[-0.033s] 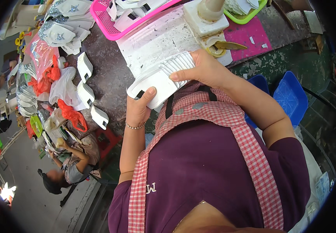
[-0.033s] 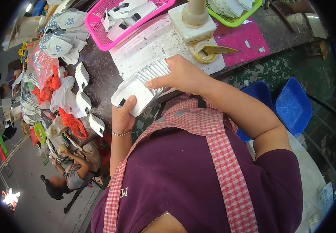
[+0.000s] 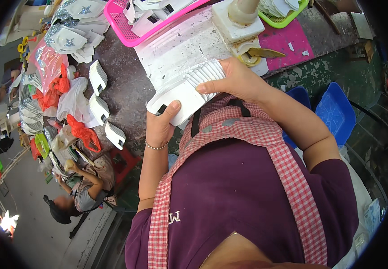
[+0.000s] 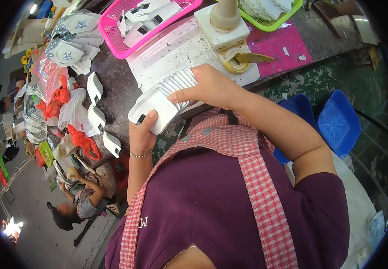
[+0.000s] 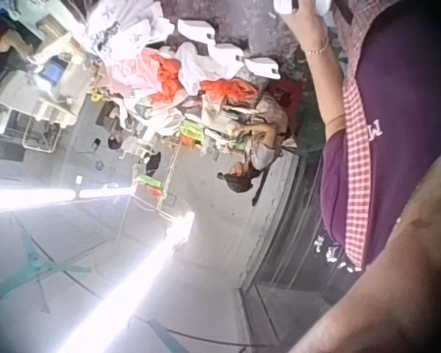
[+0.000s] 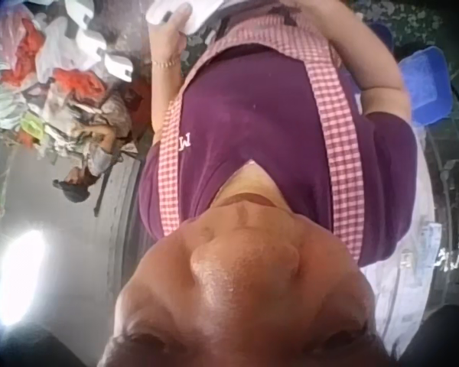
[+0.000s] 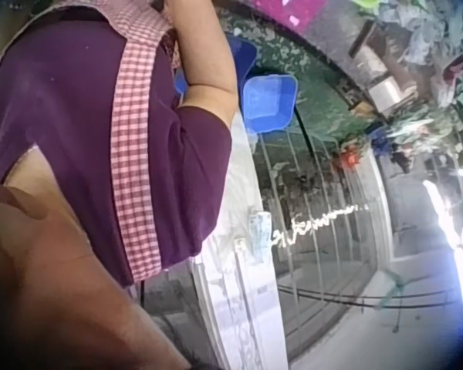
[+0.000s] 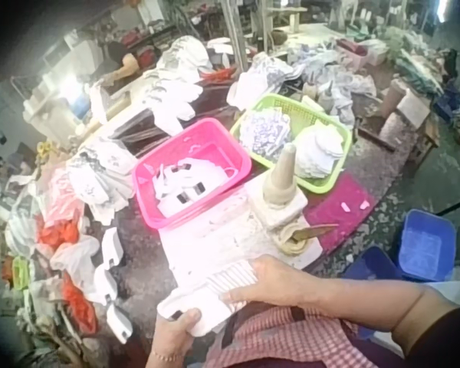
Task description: The person applies glue to stacks of small white paper pieces using a brush and a squeeze bottle. They repeatedly dip the brush into the glue, coat the paper stacks, and place them into a pink basket. The workspace is cluttered with various craft materials and plastic baskets.
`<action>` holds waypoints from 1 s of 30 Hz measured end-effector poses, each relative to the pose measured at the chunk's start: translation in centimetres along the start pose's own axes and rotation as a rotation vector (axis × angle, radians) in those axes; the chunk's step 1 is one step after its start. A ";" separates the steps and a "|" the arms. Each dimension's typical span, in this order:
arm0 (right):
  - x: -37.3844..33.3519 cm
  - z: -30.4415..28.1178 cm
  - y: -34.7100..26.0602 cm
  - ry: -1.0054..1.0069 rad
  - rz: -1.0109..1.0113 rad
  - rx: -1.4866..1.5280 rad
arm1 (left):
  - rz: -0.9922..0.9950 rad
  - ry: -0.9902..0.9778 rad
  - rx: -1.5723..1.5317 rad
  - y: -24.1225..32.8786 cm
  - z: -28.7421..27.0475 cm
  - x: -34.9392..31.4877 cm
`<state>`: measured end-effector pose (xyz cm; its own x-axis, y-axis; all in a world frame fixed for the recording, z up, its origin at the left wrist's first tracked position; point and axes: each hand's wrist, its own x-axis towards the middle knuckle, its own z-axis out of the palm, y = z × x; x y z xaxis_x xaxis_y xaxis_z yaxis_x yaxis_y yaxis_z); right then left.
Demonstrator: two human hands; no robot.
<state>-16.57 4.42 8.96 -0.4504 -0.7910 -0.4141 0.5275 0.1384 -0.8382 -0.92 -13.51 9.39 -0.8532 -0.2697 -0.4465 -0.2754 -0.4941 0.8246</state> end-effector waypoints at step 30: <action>-6.7 -12.4 7.8 0.707 0.182 -0.154 | -0.326 -0.359 0.249 1.4 0.4 5.5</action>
<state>-18.40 18.19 0.81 -0.7488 -0.1825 -0.6372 0.5547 0.3537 -0.7531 -6.12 -15.37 8.22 -0.7916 0.1857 -0.5821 -0.6104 -0.2827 0.7399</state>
